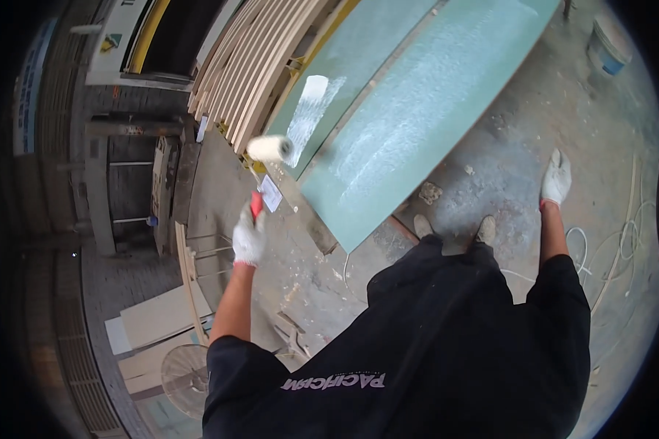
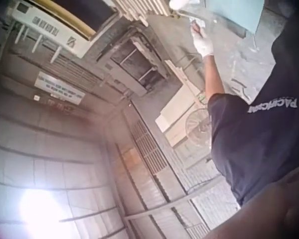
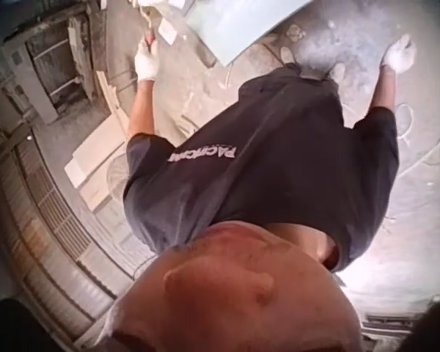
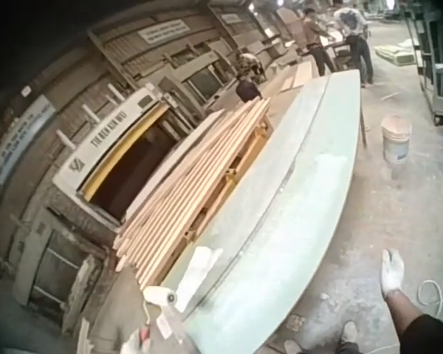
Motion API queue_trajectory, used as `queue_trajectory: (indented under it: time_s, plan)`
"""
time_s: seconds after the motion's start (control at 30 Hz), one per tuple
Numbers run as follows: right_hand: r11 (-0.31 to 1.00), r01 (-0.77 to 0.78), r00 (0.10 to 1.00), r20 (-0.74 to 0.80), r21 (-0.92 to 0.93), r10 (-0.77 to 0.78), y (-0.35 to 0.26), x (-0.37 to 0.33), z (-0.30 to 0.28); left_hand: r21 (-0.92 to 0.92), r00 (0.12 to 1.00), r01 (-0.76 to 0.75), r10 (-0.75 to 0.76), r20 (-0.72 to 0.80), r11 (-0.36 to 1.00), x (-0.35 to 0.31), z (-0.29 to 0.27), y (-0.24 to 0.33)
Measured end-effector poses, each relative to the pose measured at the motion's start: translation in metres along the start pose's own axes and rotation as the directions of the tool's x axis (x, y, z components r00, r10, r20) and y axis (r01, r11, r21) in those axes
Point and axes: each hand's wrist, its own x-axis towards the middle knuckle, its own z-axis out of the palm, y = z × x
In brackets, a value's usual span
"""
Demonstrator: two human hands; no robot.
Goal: Apply a white liquid coating to large green composite panels using a paint roller.
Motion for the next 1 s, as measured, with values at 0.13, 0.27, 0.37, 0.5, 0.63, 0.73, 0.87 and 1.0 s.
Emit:
queue_trajectory:
  time_s: [0.13,0.27,0.37,0.5,0.63,0.73,0.87,1.0]
  plan:
    - [0.990,0.022,0.999,0.029,0.139,-0.026,-0.119,-0.030,0.064,0.044,0.997,0.073,-0.072,-0.019,0.996,0.069,0.001,-0.034]
    - [0.987,-0.124,0.992,0.018,0.099,0.123,-0.182,-0.044,0.114,0.091,0.991,-0.059,0.047,0.129,0.994,0.125,0.018,-0.081]
    - [0.956,-0.289,0.957,-0.010,0.044,0.289,-0.195,-0.049,0.140,0.251,0.940,-0.112,0.021,0.342,0.962,0.157,0.033,-0.110]
    - [0.911,-0.412,0.907,0.095,0.005,0.410,-0.203,-0.054,0.155,0.227,0.920,-0.198,0.101,0.378,0.954,0.214,0.061,-0.125]
    - [0.969,-0.239,0.967,-0.106,-0.059,0.232,-0.174,-0.060,0.163,0.131,0.878,-0.335,0.259,0.402,0.933,0.299,0.116,-0.040]
    - [0.973,-0.188,0.974,-0.150,-0.131,0.168,-0.158,-0.055,0.175,0.007,0.861,-0.389,0.361,0.357,0.921,0.382,0.171,0.026]
    - [0.970,-0.168,0.985,-0.068,-0.176,0.158,-0.181,-0.060,0.186,-0.008,0.863,-0.444,0.431,0.263,0.896,0.452,0.178,0.092]
    - [0.972,-0.062,0.987,-0.159,-0.227,0.026,-0.153,-0.050,0.172,-0.079,0.798,-0.525,0.522,0.300,0.847,0.407,0.179,0.056]
